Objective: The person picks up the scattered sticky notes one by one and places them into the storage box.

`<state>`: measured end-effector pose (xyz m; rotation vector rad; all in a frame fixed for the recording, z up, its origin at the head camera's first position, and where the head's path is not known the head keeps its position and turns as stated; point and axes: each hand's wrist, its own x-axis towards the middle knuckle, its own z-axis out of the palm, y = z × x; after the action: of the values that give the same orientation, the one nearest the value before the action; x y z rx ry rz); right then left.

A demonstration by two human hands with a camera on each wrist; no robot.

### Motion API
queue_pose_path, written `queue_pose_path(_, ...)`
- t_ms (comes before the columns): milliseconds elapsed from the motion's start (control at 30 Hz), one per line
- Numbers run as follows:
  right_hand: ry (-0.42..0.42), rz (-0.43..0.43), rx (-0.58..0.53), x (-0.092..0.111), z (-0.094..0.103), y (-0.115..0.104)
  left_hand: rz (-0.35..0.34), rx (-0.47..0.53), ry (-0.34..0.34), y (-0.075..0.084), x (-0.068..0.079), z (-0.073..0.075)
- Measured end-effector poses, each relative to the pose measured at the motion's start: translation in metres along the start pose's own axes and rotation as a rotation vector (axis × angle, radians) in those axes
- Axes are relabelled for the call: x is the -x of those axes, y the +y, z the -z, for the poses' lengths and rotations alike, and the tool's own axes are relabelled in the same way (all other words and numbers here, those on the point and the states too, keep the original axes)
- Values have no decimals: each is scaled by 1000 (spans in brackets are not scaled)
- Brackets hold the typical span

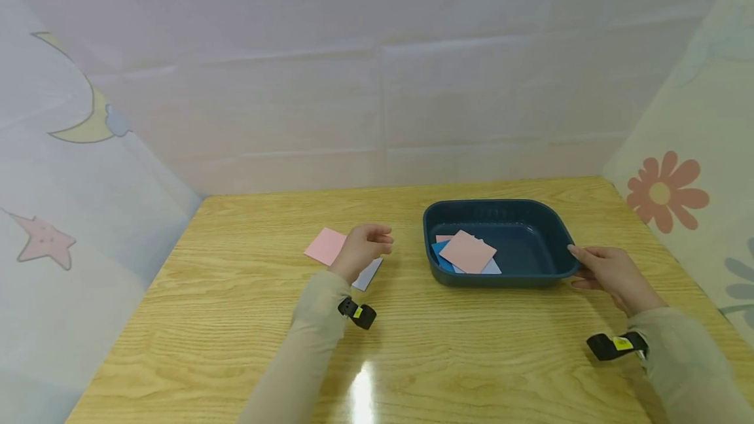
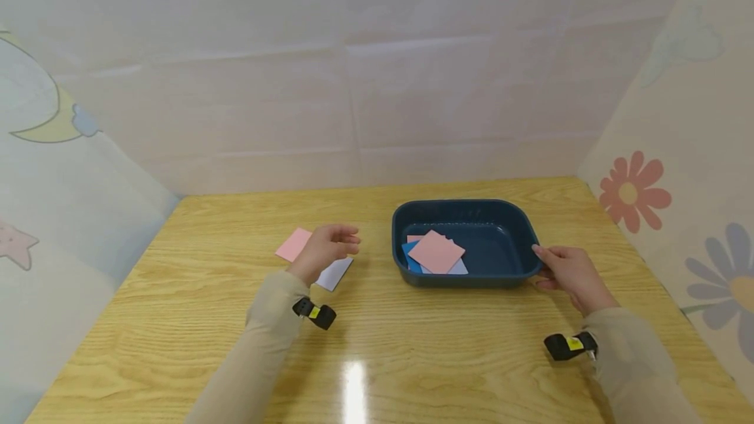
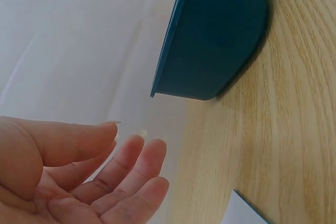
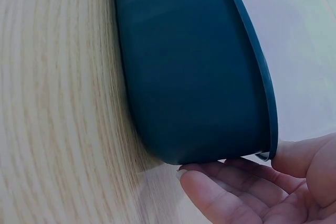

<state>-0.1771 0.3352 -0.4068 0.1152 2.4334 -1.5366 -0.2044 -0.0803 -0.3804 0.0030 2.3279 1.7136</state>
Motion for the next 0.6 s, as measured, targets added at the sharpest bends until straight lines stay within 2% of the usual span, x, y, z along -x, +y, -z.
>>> queue_pose_path(600, 0, -11, 7, 0, 0, -1, 6, -35, 37, -16, 10, 13)
